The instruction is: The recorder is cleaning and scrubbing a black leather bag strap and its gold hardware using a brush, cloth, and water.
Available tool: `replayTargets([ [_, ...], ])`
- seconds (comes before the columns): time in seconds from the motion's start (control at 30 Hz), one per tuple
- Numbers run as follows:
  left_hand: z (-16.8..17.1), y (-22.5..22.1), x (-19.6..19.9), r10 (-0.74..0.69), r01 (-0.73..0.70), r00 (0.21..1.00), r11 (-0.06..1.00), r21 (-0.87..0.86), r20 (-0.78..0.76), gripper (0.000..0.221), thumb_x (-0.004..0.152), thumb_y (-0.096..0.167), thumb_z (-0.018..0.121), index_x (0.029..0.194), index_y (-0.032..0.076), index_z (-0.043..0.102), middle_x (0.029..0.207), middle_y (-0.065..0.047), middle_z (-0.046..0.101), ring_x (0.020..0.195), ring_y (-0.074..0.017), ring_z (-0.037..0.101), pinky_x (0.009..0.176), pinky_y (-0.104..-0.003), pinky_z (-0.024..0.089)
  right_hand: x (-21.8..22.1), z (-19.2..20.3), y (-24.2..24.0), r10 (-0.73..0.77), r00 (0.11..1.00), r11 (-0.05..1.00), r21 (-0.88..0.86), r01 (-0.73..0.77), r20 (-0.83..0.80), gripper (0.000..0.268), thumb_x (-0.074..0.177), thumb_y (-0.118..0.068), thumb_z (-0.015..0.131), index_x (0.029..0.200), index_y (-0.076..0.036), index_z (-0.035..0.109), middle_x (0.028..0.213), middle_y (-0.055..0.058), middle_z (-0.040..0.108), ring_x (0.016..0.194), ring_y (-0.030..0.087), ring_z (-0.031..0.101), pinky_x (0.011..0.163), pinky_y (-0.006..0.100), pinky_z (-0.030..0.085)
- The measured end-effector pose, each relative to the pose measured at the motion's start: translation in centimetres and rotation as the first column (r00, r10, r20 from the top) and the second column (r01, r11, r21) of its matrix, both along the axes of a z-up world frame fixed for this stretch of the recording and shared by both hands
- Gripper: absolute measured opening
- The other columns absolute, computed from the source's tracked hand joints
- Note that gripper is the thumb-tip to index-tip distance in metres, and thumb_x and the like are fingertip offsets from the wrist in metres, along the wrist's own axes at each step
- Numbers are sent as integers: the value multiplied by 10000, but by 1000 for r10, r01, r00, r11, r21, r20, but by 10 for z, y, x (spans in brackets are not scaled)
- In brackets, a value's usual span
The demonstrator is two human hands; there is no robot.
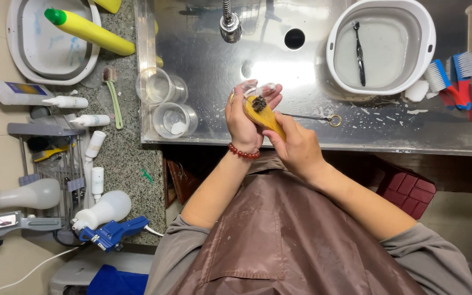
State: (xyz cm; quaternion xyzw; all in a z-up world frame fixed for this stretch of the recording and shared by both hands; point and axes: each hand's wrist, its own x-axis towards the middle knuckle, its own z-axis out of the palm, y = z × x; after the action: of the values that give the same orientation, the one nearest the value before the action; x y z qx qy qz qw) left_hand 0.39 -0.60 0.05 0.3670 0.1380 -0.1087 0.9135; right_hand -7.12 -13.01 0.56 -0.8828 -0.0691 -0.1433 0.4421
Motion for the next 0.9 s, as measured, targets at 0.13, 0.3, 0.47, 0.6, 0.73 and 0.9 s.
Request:
replayTargets([
  [0.13,7,-5,-3,-11,10,1000,999,-50,-25,540,1118,460,286,1289,-24,453,1238,-301,599,1207,-453,618,1089,-569,493,6,3,1,-47,998,999,-29,46,-40,387,998,-235,741,1286,-29,584,1057,205,716,875,405,714,696,455,572],
  [0.3,19,-1,-2,-26,13,992,994,-107,-120,800,1075,603,212,1403,-92,432,1364,-319,572,1288,-448,581,1134,-523,450,4,8,8,-113,993,991,-74,115,25,397,997,-236,735,1293,-21,579,1031,191,703,831,395,710,667,450,561],
  [0.47,7,-7,-6,-95,94,992,995,-24,-85,760,1080,541,243,1459,-96,412,1400,-326,551,1314,-450,574,1138,-527,452,7,8,11,-107,994,991,-73,108,20,385,992,-245,740,1267,-24,584,1012,183,703,803,392,705,641,449,552],
  [0.6,17,-3,-3,-116,113,983,993,-26,-140,820,1059,606,215,1430,-95,422,1348,-325,574,1262,-441,599,1103,-518,476,5,15,12,-111,994,990,-90,110,-8,376,988,-251,737,1260,-33,597,976,179,703,771,390,700,634,457,551],
  [0.73,-5,0,0,-113,115,989,993,10,-100,774,1075,558,267,1437,-108,423,1320,-331,586,1244,-457,612,1089,-549,490,5,10,9,-94,995,992,-92,92,-26,366,989,-262,731,1249,-41,600,990,178,713,781,392,705,638,456,554],
  [0.9,20,1,6,-107,108,986,994,1,-128,817,1020,642,222,1424,-43,413,1250,-305,598,1170,-451,626,996,-559,509,4,9,7,-105,993,993,-54,102,-48,356,993,-266,724,1240,-45,594,1036,189,721,839,404,712,666,463,561],
])
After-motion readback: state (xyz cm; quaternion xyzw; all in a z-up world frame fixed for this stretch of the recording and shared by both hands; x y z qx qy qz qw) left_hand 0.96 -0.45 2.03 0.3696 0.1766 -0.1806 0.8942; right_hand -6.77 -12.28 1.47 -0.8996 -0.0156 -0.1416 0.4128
